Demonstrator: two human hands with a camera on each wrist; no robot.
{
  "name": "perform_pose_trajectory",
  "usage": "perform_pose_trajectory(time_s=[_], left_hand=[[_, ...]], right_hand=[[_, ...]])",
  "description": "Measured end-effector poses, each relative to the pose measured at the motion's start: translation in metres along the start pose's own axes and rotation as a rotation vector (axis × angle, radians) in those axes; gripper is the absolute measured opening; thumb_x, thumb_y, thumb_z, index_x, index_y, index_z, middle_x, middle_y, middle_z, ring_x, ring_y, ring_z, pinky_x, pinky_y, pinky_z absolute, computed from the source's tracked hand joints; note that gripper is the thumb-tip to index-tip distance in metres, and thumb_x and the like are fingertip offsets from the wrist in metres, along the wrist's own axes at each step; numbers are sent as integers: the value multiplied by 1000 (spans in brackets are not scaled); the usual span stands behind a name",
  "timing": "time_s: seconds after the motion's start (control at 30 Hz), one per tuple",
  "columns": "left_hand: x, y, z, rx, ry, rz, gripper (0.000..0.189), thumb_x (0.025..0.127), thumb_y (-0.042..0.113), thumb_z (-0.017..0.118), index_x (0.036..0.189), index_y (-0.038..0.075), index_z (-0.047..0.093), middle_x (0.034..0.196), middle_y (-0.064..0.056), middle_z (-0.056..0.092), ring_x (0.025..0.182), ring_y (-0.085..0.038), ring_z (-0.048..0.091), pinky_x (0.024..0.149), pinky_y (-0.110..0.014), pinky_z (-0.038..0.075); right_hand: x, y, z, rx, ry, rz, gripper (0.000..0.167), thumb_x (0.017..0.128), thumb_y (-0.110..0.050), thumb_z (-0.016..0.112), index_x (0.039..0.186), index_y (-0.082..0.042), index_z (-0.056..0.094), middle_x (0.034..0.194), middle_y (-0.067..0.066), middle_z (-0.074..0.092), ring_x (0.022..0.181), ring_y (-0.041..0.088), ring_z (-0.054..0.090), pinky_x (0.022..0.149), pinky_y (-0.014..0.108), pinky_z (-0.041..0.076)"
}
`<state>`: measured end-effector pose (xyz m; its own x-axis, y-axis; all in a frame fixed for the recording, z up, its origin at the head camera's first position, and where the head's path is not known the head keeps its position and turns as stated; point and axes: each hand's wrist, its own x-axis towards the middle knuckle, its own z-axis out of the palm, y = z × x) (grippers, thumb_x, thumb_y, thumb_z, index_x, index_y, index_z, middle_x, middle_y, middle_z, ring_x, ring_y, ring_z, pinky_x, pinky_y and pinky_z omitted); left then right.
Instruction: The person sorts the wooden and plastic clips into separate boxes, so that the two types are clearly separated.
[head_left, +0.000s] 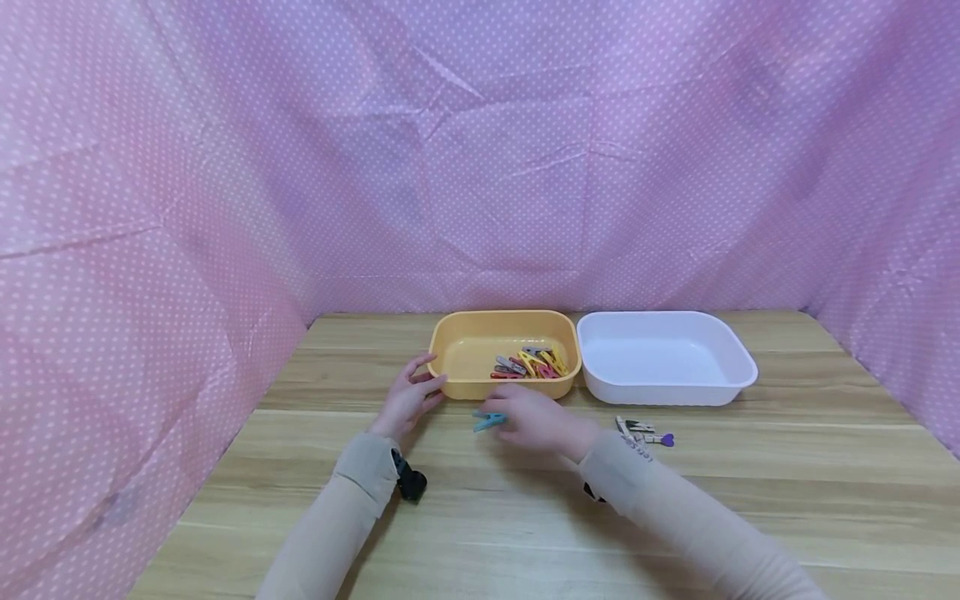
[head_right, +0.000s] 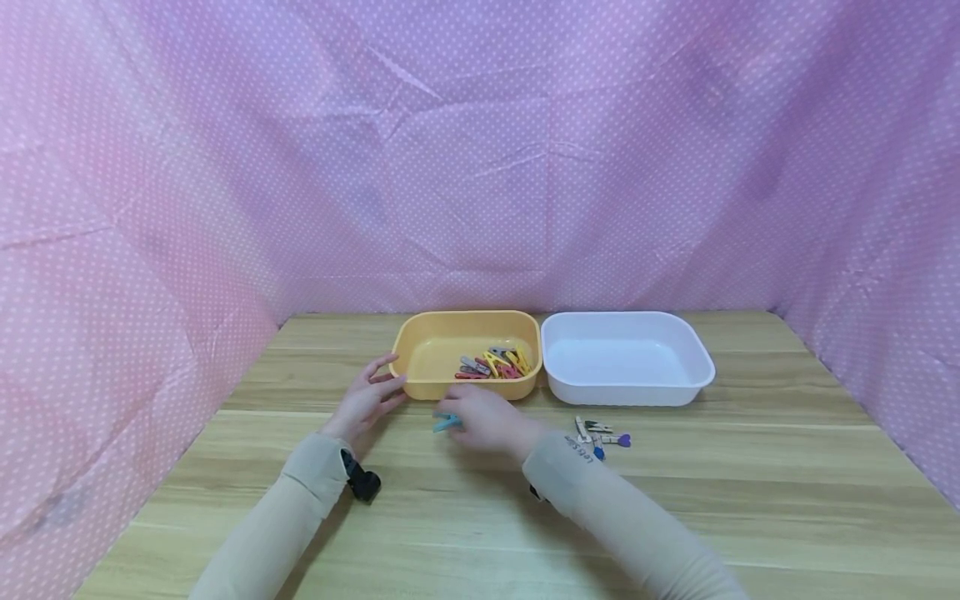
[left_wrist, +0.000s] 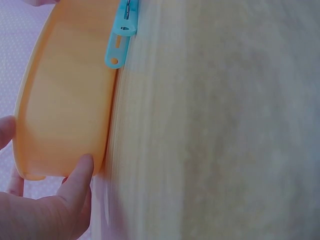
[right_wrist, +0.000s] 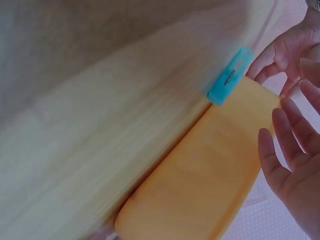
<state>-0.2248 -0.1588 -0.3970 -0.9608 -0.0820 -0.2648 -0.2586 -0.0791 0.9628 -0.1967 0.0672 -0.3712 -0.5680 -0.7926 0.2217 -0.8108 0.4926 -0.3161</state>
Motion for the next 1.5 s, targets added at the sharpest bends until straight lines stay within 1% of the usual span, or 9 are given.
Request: perform_pose_trajectory(time_s=[0.23,0.3,0.43,0.73,0.9,1.03,1.27,1.37,1.5], left_hand=[[0,1,0,-8,-1,0,53,91,1,59,140,13,42,125,-17,41,98,-18,55,92,-33,49],[0,1,0,-15,-4,7,53,91,1,59,140,11,42,124,-18,42,96,-17,55,90,-31,50],[-1,1,0,-27,-11,9,53,91,-1,58,140,10,41,122,-17,42,92,-15,56,87,-29,50],[-1,3,0,-33,-23,4,53,92,0,57,141,10,41,121,-15,42,92,-13,55,87,-28,49],[-1,3,0,-16,-16,-3,53,91,1,59,140,12,42,124,-17,42,96,-17,55,94,-33,48],[-2,2,-1,-8,-12,-9,54,91,2,59,140,12,42,128,-19,40,100,-19,55,100,-40,45],[-2,2,0,-17,-6,-17,53,91,0,59,140,14,43,127,-17,41,101,-19,54,101,-40,44],[-1,1,0,-22,-12,-12,53,91,1,58,140,13,42,128,-18,40,102,-20,54,101,-40,44],[-1,1,0,-22,-8,-16,53,91,1,59,140,14,42,128,-17,40,102,-20,54,101,-40,44]], right_hand=[[-1,-5,4,18,-58,8,36,80,-14,73,115,-12,64,116,4,58,110,20,53,97,35,45],[-1,-5,6,37,-91,33,40,81,-20,74,119,-12,63,119,4,57,113,20,52,99,35,44],[-1,-7,10,58,-150,68,53,78,-32,77,125,-13,60,127,6,54,119,22,49,104,36,40],[2,-8,14,22,-252,105,70,70,-41,81,131,-18,55,142,6,45,130,23,41,109,39,35],[3,-8,15,28,-305,141,72,70,-42,81,134,-22,53,146,4,41,132,25,36,110,41,34],[3,-8,17,3,-313,133,73,70,-45,80,134,-22,53,146,3,42,133,25,36,110,41,33],[4,-8,19,-53,-318,119,75,69,-48,79,134,-23,52,146,4,41,133,27,35,111,44,30],[4,-8,19,-49,-327,129,75,69,-49,79,134,-24,52,147,4,40,134,27,35,113,45,27],[4,-8,20,-19,-346,153,75,70,-48,79,135,-23,51,149,4,38,135,27,37,112,45,29]])
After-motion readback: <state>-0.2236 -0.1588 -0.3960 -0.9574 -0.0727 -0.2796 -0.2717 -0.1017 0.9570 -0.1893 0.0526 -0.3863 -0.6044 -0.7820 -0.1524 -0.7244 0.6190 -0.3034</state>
